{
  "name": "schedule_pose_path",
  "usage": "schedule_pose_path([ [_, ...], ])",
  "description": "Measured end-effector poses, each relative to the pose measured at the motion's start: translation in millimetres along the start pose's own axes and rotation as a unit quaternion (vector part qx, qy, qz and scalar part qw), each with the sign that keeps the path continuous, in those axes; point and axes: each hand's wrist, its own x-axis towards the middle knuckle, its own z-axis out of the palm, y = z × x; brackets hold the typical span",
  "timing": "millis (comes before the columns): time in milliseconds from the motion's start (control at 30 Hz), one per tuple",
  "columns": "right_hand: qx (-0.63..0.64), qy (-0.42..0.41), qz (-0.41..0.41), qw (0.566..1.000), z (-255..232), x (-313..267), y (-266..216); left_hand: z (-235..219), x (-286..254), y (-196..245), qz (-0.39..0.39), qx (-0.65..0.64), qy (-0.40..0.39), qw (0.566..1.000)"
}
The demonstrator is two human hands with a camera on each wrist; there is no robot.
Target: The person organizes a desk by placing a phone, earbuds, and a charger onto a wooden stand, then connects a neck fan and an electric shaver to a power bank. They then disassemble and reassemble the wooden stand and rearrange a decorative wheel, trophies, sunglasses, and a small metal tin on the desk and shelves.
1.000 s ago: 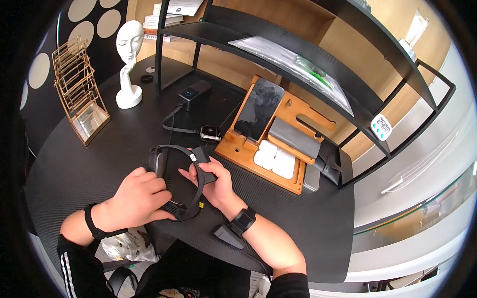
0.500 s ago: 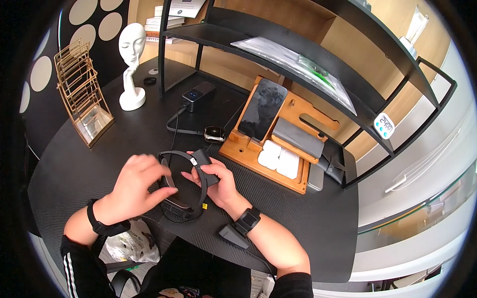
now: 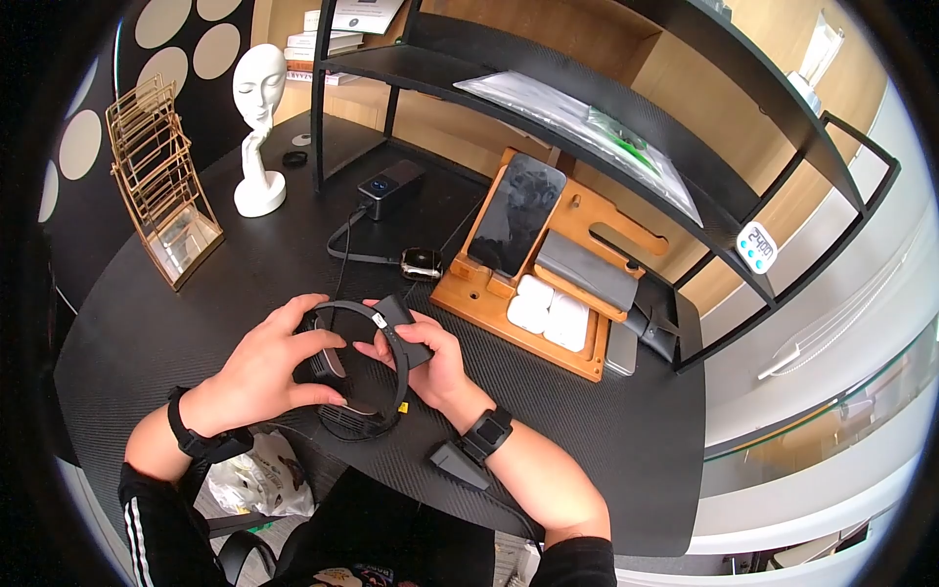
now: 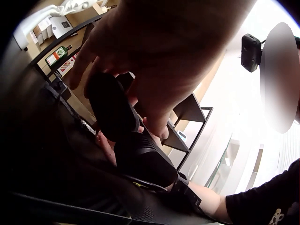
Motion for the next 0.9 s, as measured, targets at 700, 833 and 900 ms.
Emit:
schedule_pose_path([
  [700, 0.014, -0.047, 0.022, 0.999, -2, 3, 0, 5, 8, -5, -0.16, -0.461, 0.075, 0.87],
  [833, -0.053, -0.053, 0.031, 0.997, 1, 4, 1, 9, 13, -13, -0.166, -0.538, 0.144, 0.814],
  [900, -0.085, -0.074, 0.035, 0.993, 0, 3, 0, -1, 13, -13, -0.186, -0.596, 0.132, 0.77],
])
